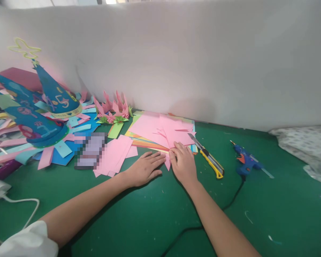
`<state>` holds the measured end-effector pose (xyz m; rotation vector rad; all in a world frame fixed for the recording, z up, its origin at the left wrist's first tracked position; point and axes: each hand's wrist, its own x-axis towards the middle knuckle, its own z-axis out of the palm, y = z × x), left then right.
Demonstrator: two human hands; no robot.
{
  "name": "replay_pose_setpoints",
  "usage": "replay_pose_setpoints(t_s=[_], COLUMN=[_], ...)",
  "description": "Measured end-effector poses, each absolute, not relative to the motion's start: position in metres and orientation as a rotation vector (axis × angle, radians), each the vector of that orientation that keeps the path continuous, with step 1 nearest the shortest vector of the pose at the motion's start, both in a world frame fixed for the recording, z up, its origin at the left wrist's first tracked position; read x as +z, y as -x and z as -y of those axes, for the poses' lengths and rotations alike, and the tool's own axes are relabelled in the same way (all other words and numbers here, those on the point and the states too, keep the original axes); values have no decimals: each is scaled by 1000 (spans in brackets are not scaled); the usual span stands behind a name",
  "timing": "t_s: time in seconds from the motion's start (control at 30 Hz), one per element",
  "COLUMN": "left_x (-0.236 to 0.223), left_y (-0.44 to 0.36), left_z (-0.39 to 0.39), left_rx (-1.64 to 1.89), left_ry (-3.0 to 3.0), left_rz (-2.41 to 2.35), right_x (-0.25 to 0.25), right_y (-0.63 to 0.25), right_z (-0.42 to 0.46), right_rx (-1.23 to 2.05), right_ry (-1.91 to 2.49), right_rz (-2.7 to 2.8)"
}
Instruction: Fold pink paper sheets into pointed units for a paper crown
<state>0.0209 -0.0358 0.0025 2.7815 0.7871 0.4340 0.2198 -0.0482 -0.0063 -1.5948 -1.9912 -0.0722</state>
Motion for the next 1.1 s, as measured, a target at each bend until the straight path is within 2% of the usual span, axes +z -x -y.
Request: replay_pose_setpoints(t_s=[0.67,0.93,1.1], left_x=[6,15,11], left_y=[-19,8,14], left_z=[44,72,79], left_rx=[729,880,926], left_ry=[-2640,-2348,-1886], left_rz=[-882,-886,-887], right_x=[-5,-11,0], right_y=[-218,-220,-212], right_z=[50,48,57], right_rx=[-84,-130,-174], right_ry=[1640,1700,1446], right_rz=[1968,2022,2085])
